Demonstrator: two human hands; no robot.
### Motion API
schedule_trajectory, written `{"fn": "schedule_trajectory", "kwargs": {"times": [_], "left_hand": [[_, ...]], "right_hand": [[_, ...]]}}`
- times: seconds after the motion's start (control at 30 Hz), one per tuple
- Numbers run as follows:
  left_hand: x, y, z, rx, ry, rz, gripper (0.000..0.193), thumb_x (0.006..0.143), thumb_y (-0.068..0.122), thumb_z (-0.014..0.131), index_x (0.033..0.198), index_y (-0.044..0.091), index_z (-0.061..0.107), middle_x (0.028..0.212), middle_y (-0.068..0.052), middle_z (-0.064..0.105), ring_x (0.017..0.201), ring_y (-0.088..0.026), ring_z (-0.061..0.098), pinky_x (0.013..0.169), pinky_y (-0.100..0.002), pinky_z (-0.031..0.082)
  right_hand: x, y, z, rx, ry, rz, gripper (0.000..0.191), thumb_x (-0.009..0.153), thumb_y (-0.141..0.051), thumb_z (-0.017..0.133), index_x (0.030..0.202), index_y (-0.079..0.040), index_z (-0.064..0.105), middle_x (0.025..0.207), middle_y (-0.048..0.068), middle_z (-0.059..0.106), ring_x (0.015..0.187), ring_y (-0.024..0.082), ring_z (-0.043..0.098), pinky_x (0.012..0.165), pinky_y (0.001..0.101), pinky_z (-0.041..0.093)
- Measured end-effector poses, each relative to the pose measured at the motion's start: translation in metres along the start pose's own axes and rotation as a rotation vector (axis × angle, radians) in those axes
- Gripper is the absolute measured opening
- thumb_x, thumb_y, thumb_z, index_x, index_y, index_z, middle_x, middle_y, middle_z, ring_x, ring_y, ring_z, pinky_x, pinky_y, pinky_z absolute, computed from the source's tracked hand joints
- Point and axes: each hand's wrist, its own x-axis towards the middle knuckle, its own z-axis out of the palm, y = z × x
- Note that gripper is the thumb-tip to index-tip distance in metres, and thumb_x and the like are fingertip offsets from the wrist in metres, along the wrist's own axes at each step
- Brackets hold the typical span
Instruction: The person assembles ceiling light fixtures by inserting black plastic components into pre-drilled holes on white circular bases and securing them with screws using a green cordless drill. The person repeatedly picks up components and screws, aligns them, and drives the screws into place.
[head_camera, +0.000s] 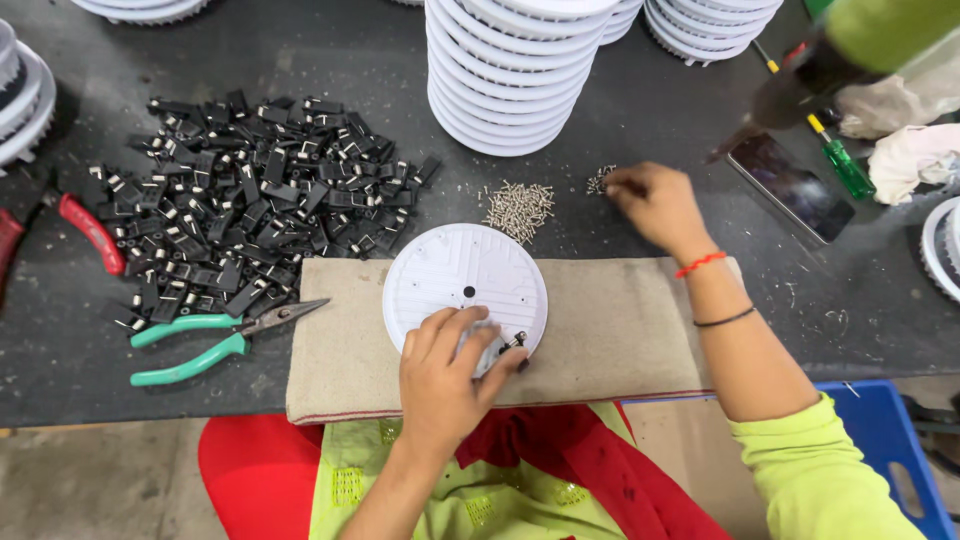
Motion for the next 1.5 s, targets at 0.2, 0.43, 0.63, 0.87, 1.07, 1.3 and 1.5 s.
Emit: {"fn": "schedule_trajectory", "kwargs": {"times": [0.2,0.43,0.63,0.87,1.07,1.3,1.5], "left_hand": [[-0.003,-0.003,0.002,0.046,0.084,0.01,0.033,0.081,0.032,0.083,0.1,0.008,0.073,0.121,-0.009,0.066,0.117,-0.035,0.059,0.096,-0.047,0.047],[-0.005,-0.004,-0.001,0.029,0.085,0.014,0.03,0.082,0.031,0.082,0.1,0.008,0.073,0.123,-0.01,0.066,0.118,-0.035,0.058,0.098,-0.049,0.045],[-0.008,-0.004,-0.004,-0.048,0.106,-0.016,0.025,0.086,0.024,0.078,0.104,0.006,0.072,0.124,-0.011,0.066,0.119,-0.036,0.058,0.101,-0.048,0.046],[-0.009,-0.008,-0.008,-0.298,0.239,-0.172,0.019,0.1,0.013,0.064,0.113,0.0,0.069,0.124,-0.016,0.064,0.119,-0.035,0.061,0.104,-0.043,0.05],[-0.009,-0.009,-0.009,-0.33,0.251,-0.182,0.019,0.102,0.012,0.062,0.114,0.0,0.069,0.125,-0.017,0.065,0.118,-0.035,0.062,0.104,-0.043,0.05],[-0.007,-0.009,-0.009,-0.345,0.241,-0.192,0.02,0.101,0.013,0.063,0.115,0.0,0.07,0.124,-0.017,0.064,0.115,-0.034,0.062,0.101,-0.041,0.051],[-0.008,-0.009,-0.01,-0.342,0.248,-0.189,0.019,0.102,0.012,0.063,0.115,0.0,0.069,0.123,-0.016,0.065,0.117,-0.034,0.062,0.103,-0.042,0.051]], "right_hand": [[0.007,0.012,0.007,-0.215,-0.187,0.146,0.014,0.084,-0.015,0.077,0.096,-0.008,0.079,0.089,0.015,0.073,0.081,0.033,0.07,0.075,0.0411,0.055],[0.007,0.007,-0.005,-0.192,-0.318,0.032,0.01,0.077,-0.014,0.076,0.084,-0.008,0.08,0.088,0.012,0.075,0.083,0.029,0.072,0.076,0.0396,0.056],[-0.001,-0.025,-0.013,-0.15,-0.226,0.011,0.018,0.083,-0.009,0.076,0.1,-0.003,0.078,0.092,0.014,0.076,0.08,0.026,0.074,0.073,0.0361,0.058],[-0.064,-0.139,-0.005,0.365,-0.471,-0.191,0.018,0.08,-0.003,0.076,0.098,-0.006,0.075,0.096,0.005,0.079,0.088,0.018,0.077,0.083,0.0317,0.06],[-0.056,-0.179,0.003,0.234,-0.636,-0.34,0.015,0.08,-0.005,0.075,0.094,-0.008,0.071,0.093,0.007,0.075,0.088,0.026,0.072,0.078,0.0374,0.057],[-0.033,-0.183,0.007,0.272,-0.837,-0.169,0.01,0.074,-0.003,0.075,0.083,-0.005,0.071,0.079,0.006,0.076,0.077,0.02,0.073,0.074,0.0336,0.058],[-0.029,-0.18,0.012,0.333,-0.872,0.0,0.008,0.076,-0.005,0.074,0.083,-0.004,0.072,0.077,0.002,0.079,0.075,0.011,0.075,0.072,0.0306,0.06]]}}
